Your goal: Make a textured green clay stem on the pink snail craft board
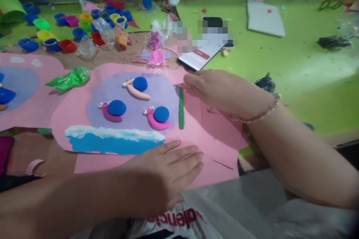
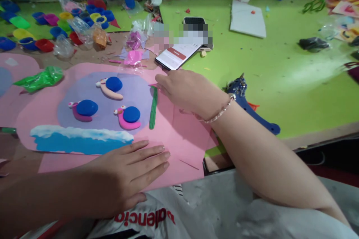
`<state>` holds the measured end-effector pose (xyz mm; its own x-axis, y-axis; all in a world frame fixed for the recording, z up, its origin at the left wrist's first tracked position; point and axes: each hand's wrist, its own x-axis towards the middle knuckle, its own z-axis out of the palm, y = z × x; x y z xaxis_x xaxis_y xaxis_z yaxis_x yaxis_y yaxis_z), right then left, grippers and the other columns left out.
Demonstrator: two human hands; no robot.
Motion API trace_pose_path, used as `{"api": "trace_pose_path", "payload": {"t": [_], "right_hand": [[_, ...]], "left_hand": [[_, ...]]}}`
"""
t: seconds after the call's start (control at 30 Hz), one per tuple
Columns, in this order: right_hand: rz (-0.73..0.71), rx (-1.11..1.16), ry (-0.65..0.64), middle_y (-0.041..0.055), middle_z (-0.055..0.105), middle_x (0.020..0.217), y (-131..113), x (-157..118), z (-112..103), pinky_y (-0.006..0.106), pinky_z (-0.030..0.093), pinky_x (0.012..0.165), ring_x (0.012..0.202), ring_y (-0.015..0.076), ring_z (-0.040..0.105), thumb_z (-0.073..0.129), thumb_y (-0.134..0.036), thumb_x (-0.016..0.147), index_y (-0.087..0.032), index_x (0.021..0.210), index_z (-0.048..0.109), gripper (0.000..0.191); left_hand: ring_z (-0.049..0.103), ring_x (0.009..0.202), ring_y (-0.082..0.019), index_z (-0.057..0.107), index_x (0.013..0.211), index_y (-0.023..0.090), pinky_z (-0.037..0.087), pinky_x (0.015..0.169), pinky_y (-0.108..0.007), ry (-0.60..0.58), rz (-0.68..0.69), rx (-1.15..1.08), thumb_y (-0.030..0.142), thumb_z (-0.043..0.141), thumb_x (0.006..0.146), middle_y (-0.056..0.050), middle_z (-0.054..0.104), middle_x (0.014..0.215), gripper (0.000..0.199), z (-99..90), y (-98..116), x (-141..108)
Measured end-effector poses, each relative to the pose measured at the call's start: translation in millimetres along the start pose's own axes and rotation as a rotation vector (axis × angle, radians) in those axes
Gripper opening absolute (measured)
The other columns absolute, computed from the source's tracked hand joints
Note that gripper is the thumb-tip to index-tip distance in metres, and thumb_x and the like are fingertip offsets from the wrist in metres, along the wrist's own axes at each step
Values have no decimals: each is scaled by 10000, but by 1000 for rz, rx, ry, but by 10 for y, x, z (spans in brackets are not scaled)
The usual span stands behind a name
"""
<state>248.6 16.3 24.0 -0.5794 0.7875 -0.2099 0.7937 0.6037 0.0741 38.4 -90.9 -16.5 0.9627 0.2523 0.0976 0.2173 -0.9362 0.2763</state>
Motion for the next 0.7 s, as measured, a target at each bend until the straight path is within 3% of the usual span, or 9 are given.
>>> {"api": "trace_pose_path", "payload": {"t": [0.1,0.27,0.47,0.7], "right_hand": [[32,-9,-6,104,596,773,-20,2,-11,308,240,530,573,155,452,338,-213,971,-139,1016,535,216],[93,125,80,91,635,762,-30,66,5,294,278,524,580,153,498,369,-232,947,-140,1153,565,299],[52,246,143,54,633,668,0,83,36,268,276,490,508,107,443,399,-161,863,-179,1069,713,376],[3,188,113,50,644,671,5,67,32,263,257,485,500,94,414,406,-145,833,-204,1129,713,430]], "left_hand": [[397,1347,-230,446,1360,106,230,1141,-378,6,-11,-8,387,469,910,-72,473,1452,531,26,17,-6],[378,1359,-217,461,1347,118,175,1157,-362,51,-45,-26,385,490,898,-58,480,1448,524,63,38,-16],[383,1360,-224,429,1372,111,215,1142,-375,8,-8,1,392,451,920,-68,454,1467,533,20,10,-13],[380,1363,-233,423,1379,107,242,1139,-389,3,2,8,385,438,927,-81,445,1472,531,26,22,-34]]}}
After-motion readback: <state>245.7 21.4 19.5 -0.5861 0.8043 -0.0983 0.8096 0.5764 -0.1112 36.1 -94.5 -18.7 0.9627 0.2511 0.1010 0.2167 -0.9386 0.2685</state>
